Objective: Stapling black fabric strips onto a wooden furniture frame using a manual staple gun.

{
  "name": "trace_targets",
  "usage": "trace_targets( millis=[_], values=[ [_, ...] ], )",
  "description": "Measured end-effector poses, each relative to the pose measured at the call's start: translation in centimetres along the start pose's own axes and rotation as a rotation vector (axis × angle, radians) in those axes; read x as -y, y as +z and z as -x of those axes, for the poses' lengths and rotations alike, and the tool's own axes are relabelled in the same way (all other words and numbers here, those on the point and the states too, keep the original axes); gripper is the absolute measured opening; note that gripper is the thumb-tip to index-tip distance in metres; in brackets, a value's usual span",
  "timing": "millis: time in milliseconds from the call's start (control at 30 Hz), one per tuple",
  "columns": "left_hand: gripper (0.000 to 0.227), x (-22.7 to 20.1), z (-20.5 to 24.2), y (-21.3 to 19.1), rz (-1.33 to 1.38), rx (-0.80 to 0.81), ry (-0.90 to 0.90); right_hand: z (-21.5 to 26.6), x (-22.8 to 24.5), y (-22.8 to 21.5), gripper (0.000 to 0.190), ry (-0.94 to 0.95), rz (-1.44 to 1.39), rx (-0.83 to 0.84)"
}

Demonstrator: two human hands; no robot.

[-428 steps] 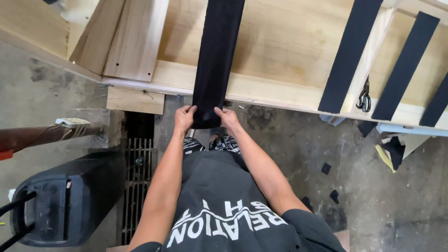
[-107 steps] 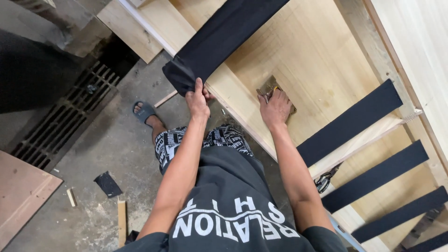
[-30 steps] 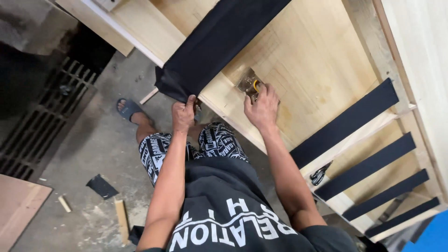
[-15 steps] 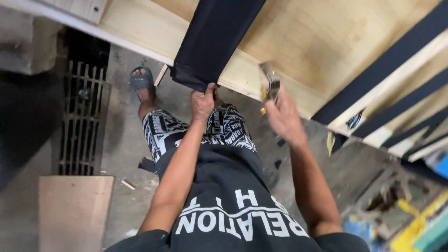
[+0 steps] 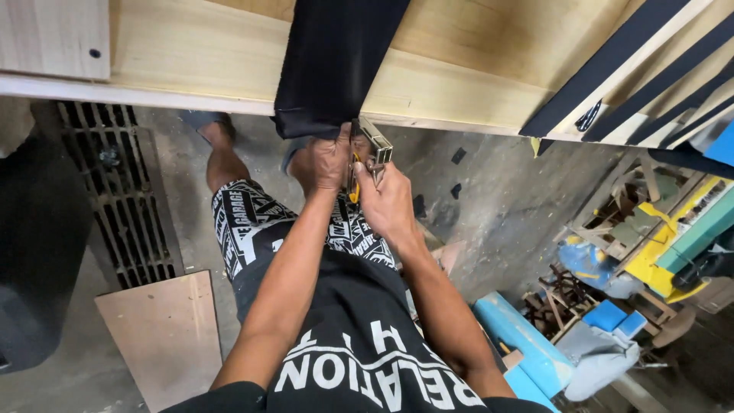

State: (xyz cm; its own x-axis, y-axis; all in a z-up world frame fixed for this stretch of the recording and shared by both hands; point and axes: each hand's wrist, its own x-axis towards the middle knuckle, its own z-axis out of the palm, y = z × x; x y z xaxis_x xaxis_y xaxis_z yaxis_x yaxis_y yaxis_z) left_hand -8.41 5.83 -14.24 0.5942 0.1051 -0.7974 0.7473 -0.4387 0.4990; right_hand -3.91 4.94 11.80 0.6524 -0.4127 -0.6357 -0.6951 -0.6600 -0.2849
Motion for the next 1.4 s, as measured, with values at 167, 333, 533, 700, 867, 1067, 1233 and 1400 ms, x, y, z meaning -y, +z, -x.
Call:
trace_targets(
  millis=[167,333,533,700,867,1067,1233,1400],
  values=[
    [0.033,-3.7,3.8,-8.7,0.003,-0.173,0.222,-0.3,2.4,-0.2,0.04,0.045,-0.013,0.022],
    [0.021,-3.1,3.0,-8.0,0.017,-0.412,0.464,-0.5,2.6,0.0,0.038,0.069,-0.01,0.036],
    [0.019,-4.7,2.9,-10.1,0.073,-0.475,0.615,-0.4,3.4,0.1,0.038,0.074,-0.038,0.008],
    [0.014,-4.6,2.4,-9.8,0.254,-0.413,0.695,-0.8,3.5,0.5,0.041,0.06,-0.043,-0.024],
    [0.012,-4.2,1.8,-9.0,0.338,-0.379,0.741,-1.4,3.3,2.1,0.042,0.091,-0.072,-0.108],
    [0.019,-2.1,1.8,-7.0,0.334,-0.291,0.688,0.3,2.3,0.6,0.041,0.111,-0.098,-0.119],
    [0.039,-3.4,3.5,-9.6,0.323,-0.125,0.402,4.2,-4.6,-1.9,0.05,0.067,-0.11,-0.026],
    [0.041,-4.2,3.6,-8.7,0.401,0.027,0.297,8.0,-11.0,-2.7,0.046,0.159,-0.154,0.003]
  ],
)
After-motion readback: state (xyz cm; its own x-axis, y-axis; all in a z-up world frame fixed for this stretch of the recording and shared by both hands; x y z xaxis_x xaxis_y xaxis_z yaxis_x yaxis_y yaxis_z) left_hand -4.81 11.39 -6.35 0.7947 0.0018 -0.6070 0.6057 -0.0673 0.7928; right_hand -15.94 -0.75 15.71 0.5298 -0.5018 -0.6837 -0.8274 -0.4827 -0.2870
